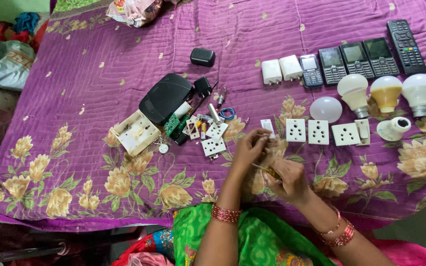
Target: The person sits on a bed with a spread of electrical items including light bulbs, socket plates, plugs, chargers and mobile phones. They pick up white socket plates and switch plates one at a time and use a screwdriver to unscrew and open them, setting parts back on the bed between items.
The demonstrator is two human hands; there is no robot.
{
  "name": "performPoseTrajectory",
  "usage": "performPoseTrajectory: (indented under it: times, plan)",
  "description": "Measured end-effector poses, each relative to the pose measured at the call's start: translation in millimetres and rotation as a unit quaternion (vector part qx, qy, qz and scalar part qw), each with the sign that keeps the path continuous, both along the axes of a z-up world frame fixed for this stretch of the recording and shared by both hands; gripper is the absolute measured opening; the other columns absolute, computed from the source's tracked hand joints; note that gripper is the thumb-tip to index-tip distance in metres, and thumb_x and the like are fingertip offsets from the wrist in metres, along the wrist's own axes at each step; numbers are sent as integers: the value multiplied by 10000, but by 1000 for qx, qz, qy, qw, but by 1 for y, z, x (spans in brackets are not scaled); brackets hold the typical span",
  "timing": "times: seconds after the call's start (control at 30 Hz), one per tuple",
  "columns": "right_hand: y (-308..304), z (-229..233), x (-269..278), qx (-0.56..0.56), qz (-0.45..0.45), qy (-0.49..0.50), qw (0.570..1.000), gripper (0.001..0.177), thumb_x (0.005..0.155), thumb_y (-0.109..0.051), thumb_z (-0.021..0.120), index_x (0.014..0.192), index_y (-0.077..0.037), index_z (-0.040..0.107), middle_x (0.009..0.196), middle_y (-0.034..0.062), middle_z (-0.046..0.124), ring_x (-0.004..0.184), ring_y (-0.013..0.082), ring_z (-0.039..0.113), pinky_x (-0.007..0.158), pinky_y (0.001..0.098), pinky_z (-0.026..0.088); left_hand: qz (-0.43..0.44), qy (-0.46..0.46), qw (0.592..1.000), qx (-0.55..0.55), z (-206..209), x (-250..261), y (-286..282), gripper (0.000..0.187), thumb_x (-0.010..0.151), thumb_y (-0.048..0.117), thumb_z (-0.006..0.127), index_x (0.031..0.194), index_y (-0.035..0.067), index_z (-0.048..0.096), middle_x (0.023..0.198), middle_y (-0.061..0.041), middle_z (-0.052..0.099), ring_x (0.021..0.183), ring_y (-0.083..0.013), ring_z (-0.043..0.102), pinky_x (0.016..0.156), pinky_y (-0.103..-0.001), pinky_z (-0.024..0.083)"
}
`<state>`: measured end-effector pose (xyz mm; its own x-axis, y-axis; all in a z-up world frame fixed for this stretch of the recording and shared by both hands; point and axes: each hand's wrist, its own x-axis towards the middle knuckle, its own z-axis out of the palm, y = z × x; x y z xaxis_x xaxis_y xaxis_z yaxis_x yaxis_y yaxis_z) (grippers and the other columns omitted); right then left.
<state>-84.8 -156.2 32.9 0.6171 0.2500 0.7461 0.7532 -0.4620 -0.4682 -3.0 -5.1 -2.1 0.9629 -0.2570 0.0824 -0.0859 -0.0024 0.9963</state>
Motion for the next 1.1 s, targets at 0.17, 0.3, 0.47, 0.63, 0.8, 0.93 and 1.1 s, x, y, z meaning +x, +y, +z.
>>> performPoseTrajectory:
  times: [0.17, 0.3, 0.47, 0.63, 0.8, 0.93, 1.1]
  plan:
    - [1, 4, 1, -45, 13, 11, 999, 247, 872, -220, 677, 880, 25, 643, 703, 141, 639, 618, 317, 658, 576, 426, 528, 18, -17, 998, 63, 8, -4, -6, 273, 1029, 46, 594, 1301, 47, 619, 1020, -126, 809, 847, -156, 782, 681, -287, 622]
    - [1, 1, 0, -40, 15, -3, 999, 260, 896, -239, 668, 843, 9, 612, 766, 153, 662, 675, 324, 675, 620, 418, 553, 21, 31, 995, 87, 23, -4, -1, 516, 997, 92, 613, 1481, 168, 450, 964, -118, 792, 783, -161, 768, 638, -293, 605]
    - [-1, -1, 1, -29, 21, -19, 999, 263, 911, -237, 649, 881, 23, 625, 789, 156, 665, 701, 324, 686, 642, 417, 560, 16, 48, 991, 123, 40, -6, -1, 715, 989, 129, 619, 1610, 281, 300, 911, -118, 787, 740, -157, 763, 622, -298, 604]
    - [-1, 0, 2, -35, 26, -1, 999, 244, 849, -206, 692, 868, 31, 637, 756, 153, 654, 665, 325, 667, 615, 419, 549, 9, 11, 989, 144, 48, -12, -1, 689, 984, 104, 617, 1604, 286, 376, 845, -128, 787, 694, -148, 745, 644, -299, 600]
    - [-1, 1, 1, -32, 31, 11, 999, 210, 822, -174, 719, 816, 4, 608, 720, 144, 621, 654, 339, 641, 595, 430, 526, 30, 13, 987, 160, 43, -11, -5, 448, 988, 143, 635, 1427, 179, 555, 853, -81, 785, 683, -121, 742, 620, -293, 602]
    - [-1, 0, 1, -30, 26, -2, 999, 237, 831, -186, 719, 802, -5, 569, 734, 149, 609, 666, 351, 630, 606, 438, 520, 54, -6, 978, 202, 40, -9, -9, 273, 982, 234, 675, 1219, 99, 675, 843, -56, 787, 672, -118, 761, 592, -283, 600]
    - [1, -3, 1, -49, 18, 1, 999, 242, 821, -198, 730, 801, -2, 589, 715, 146, 619, 627, 346, 623, 577, 447, 504, 93, -42, 953, 284, 58, -9, -12, 503, 862, 445, 741, 1266, 149, 694, 714, -106, 740, 592, -190, 707, 558, -349, 536]
